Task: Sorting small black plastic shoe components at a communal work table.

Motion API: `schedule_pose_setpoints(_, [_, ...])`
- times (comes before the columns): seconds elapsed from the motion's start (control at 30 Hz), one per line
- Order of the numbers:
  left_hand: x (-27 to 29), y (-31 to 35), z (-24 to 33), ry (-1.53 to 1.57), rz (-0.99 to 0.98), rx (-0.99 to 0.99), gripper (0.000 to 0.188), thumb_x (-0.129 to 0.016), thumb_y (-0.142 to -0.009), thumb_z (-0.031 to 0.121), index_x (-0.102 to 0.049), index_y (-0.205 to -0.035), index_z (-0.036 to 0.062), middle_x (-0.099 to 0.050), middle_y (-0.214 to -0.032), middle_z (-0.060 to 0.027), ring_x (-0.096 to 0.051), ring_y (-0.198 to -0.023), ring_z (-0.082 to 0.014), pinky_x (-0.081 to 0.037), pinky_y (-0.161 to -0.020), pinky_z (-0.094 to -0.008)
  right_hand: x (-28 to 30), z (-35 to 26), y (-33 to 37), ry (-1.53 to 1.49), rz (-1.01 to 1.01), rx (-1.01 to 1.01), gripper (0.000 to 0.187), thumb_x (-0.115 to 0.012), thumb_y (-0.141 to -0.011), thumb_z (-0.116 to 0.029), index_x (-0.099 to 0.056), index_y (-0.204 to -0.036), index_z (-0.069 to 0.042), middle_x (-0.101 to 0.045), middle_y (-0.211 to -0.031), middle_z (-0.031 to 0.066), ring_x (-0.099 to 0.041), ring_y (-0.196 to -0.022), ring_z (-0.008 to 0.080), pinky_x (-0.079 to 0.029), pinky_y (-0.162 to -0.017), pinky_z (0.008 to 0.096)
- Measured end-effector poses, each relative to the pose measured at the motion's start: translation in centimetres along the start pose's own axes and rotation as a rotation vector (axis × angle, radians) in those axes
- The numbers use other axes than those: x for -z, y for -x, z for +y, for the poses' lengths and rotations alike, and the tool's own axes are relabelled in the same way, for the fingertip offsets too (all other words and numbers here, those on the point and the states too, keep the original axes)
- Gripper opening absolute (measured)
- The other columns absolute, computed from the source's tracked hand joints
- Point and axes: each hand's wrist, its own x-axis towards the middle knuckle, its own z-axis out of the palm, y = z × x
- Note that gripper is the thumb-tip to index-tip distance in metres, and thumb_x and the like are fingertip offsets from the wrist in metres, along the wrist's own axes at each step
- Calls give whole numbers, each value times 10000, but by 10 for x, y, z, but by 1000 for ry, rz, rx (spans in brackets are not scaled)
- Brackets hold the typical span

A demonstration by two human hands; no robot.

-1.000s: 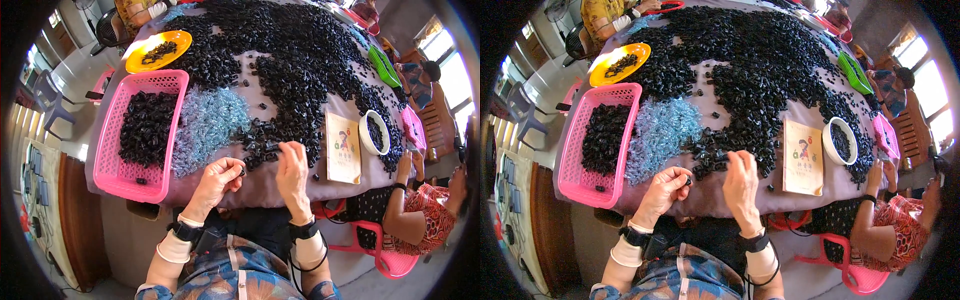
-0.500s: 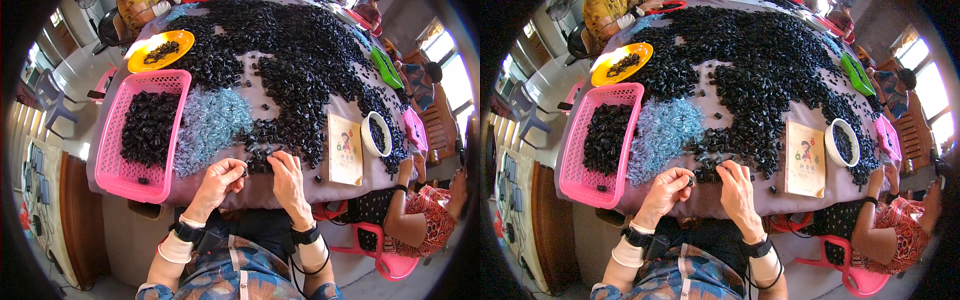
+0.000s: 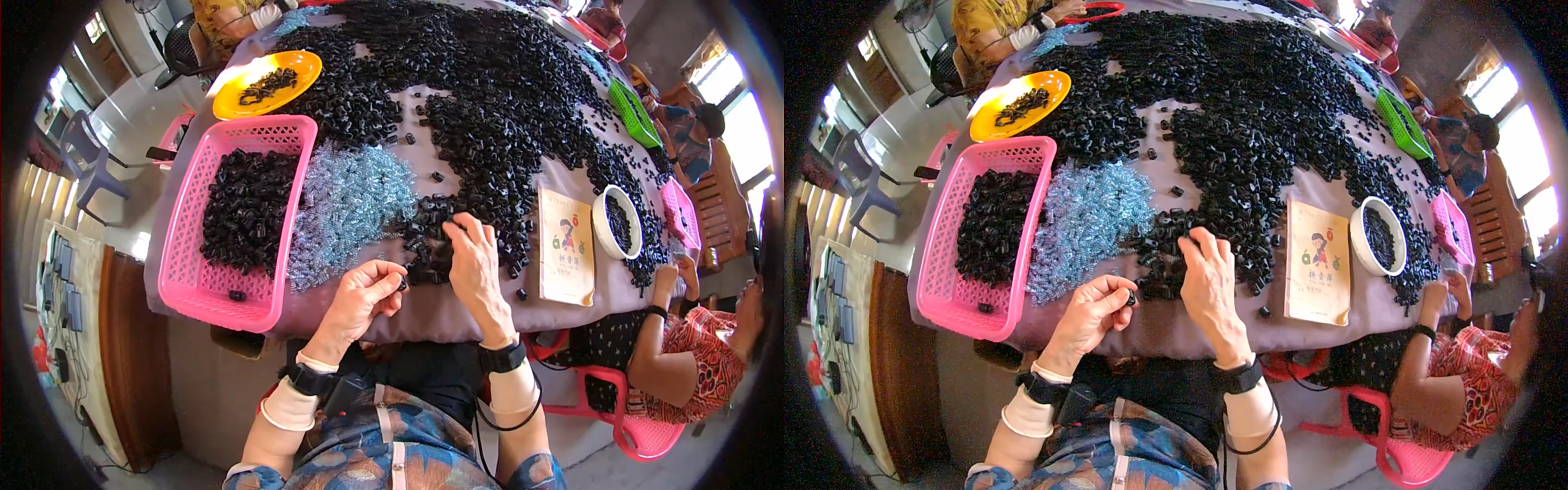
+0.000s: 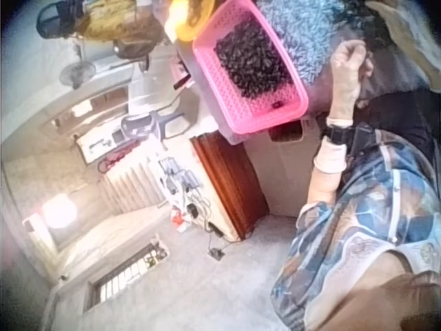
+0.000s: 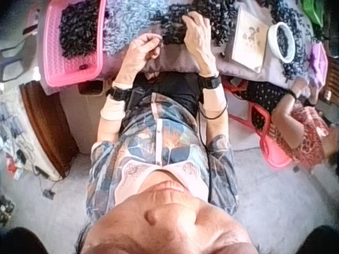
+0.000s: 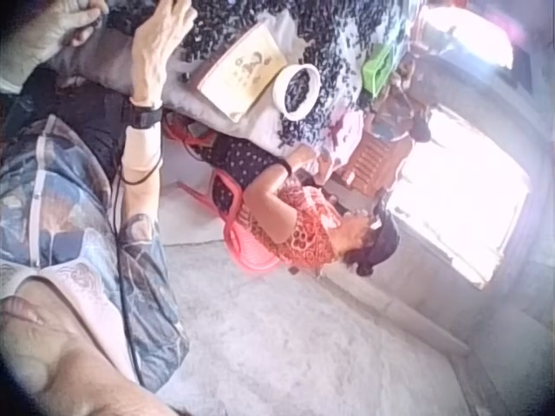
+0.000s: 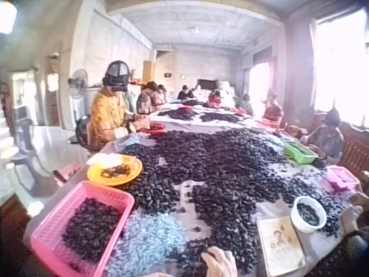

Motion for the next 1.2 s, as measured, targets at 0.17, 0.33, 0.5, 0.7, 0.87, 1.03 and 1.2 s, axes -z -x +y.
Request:
schedule_pose_setpoints(0.17, [1, 0, 0, 10, -2, 5, 113, -579, -917, 120, -615, -1002, 53, -627, -808, -23, -573, -627, -84, -440, -527, -211, 16, -2, 16, -105, -71, 11, 325, -534, -680, 75, -632, -979, -7, -551, -1074, 121, -495, -966, 323, -417, -858, 406])
schedule_pose_setpoints(0.33, [1, -1, 1, 18, -26, -1, 116, -580, -917, 120, -613, -1005, 53, -624, -814, -21, -572, -625, -87, -442, -528, -214, 21, 7, 17, -105, 10, -35, 290, -546, -687, 65, -640, -945, -28, -563, -1042, 125, -494, -949, 329, -415, -829, 410])
schedule_pose_setpoints(0.5, [3, 0, 1, 20, -18, -5, 121, -580, -917, 119, -610, -1011, 50, -626, -817, -26, -573, -623, -91, -445, -529, -217, 7, 1, -9, -122, 55, 28, 139, -620, -748, -24, -642, -878, -65, -547, -885, 70, -489, -851, 279, -401, -759, 392])
schedule_pose_setpoints(0.7, [0, -2, -1, 31, -9, -13, 121, -578, -917, 111, -605, -1015, 46, -627, -819, -30, -574, -621, -95, -447, -532, -219, -16, 3, -30, 23, -23, 27, 168, -663, -719, -49, -667, -883, -88, -538, -855, 54, -487, -854, 266, -386, -749, 385])
schedule_pose_setpoints(0.87, [0, 0, -1, 49, -1, -23, 132, -582, -914, 103, -604, -1031, 45, -621, -807, -21, -582, -644, -94, -456, -550, -219, -20, 4, -34, 60, -28, 53, 107, -659, -744, -86, -658, -851, -89, -533, -852, 57, -486, -849, 261, -385, -744, 392])
schedule_pose_setpoints(1.03, [2, 0, -6, 34, 31, -45, 159, -595, -904, 88, -606, -1057, 45, -637, -831, -24, -586, -657, -89, -464, -571, -216, 5, -15, -16, -316, 41, -125, 114, -557, -837, -15, -604, -941, -12, -595, -862, 135, -612, -742, 290, -479, -649, 365])
schedule_pose_setpoints(1.2, [4, -2, -9, 49, 16, -77, 173, -598, -899, 79, -605, -1069, 44, -652, -863, -31, -584, -656, -86, -463, -575, -213, 20, -46, 21, -868, -78, -378, 232, -462, -920, 31, -612, -1096, 21, -569, -889, 77, -611, -682, 122, -518, -601, 241])
